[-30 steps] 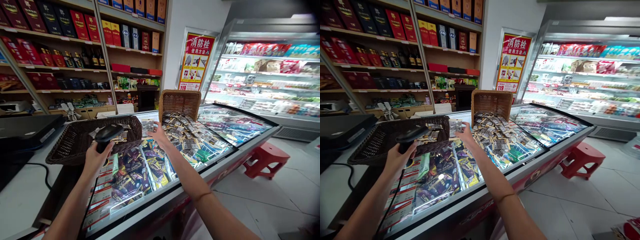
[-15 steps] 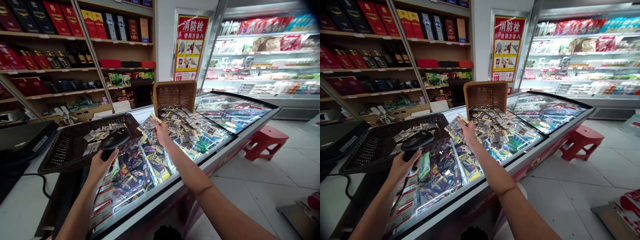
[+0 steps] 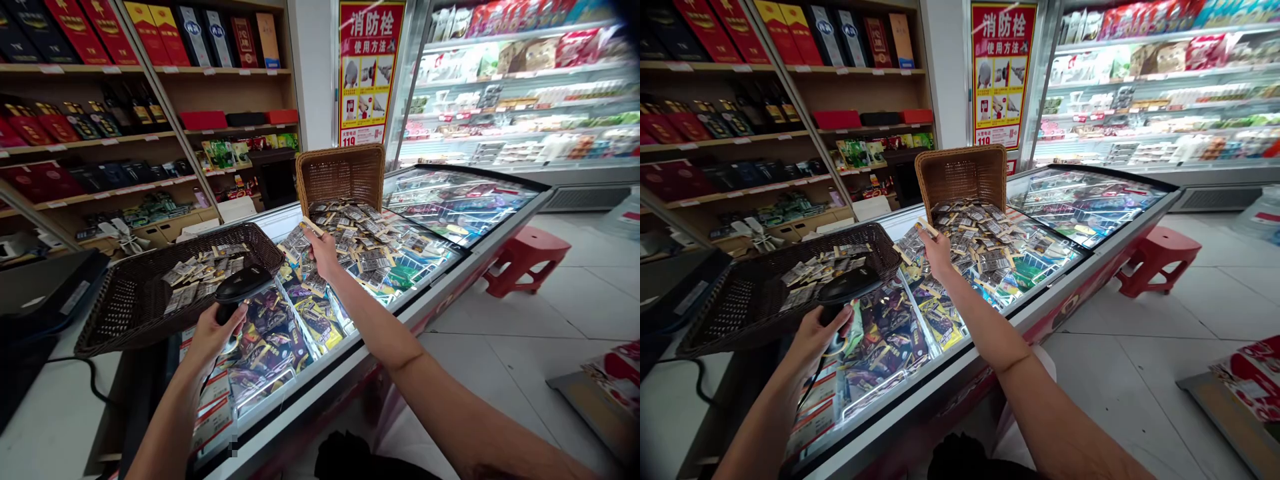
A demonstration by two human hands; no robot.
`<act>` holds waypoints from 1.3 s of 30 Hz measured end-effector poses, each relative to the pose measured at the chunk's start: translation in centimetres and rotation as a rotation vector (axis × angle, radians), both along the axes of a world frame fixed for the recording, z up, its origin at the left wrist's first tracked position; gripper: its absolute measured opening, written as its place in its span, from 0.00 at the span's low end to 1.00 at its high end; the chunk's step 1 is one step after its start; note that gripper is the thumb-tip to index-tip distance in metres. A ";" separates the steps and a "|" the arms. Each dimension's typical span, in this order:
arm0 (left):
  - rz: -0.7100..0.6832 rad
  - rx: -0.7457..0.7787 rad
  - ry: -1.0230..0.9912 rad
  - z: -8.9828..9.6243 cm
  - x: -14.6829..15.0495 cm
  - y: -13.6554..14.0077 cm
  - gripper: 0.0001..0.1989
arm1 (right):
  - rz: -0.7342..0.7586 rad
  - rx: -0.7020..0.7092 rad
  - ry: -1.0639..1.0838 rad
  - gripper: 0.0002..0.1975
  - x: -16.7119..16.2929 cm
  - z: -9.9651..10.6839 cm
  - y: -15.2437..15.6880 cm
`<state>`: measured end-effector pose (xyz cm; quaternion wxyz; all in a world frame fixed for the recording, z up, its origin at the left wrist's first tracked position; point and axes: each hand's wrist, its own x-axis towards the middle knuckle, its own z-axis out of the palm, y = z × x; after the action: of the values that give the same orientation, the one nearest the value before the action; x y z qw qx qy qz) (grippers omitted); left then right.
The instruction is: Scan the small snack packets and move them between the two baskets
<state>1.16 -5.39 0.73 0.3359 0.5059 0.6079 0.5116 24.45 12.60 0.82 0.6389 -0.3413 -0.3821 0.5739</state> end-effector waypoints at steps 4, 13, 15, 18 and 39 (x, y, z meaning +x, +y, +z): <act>-0.043 -0.024 0.012 -0.6 -0.8 0.4 0.30 | 0.003 -0.005 -0.011 0.18 -0.2 -0.1 0.0; -0.040 -0.023 0.055 -0.8 -0.9 0.9 0.31 | 0.017 -0.048 0.004 0.14 -0.4 0.3 -0.3; -0.013 -0.028 0.063 -0.6 -0.7 0.8 0.33 | 0.006 -0.060 -0.009 0.13 -0.7 0.3 -0.3; 0.057 -0.016 0.062 -0.3 -0.4 0.6 0.35 | -0.007 -0.062 -0.053 0.13 -1.3 0.3 0.1; 0.147 -0.079 0.065 1.0 -1.2 1.5 0.37 | -0.542 -0.309 -0.483 0.19 19.8 -5.1 -2.1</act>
<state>-0.02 -3.85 1.77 0.2972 0.4624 0.6736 0.4940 44.25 10.52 -4.29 0.6000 -0.6471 -0.3265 0.3386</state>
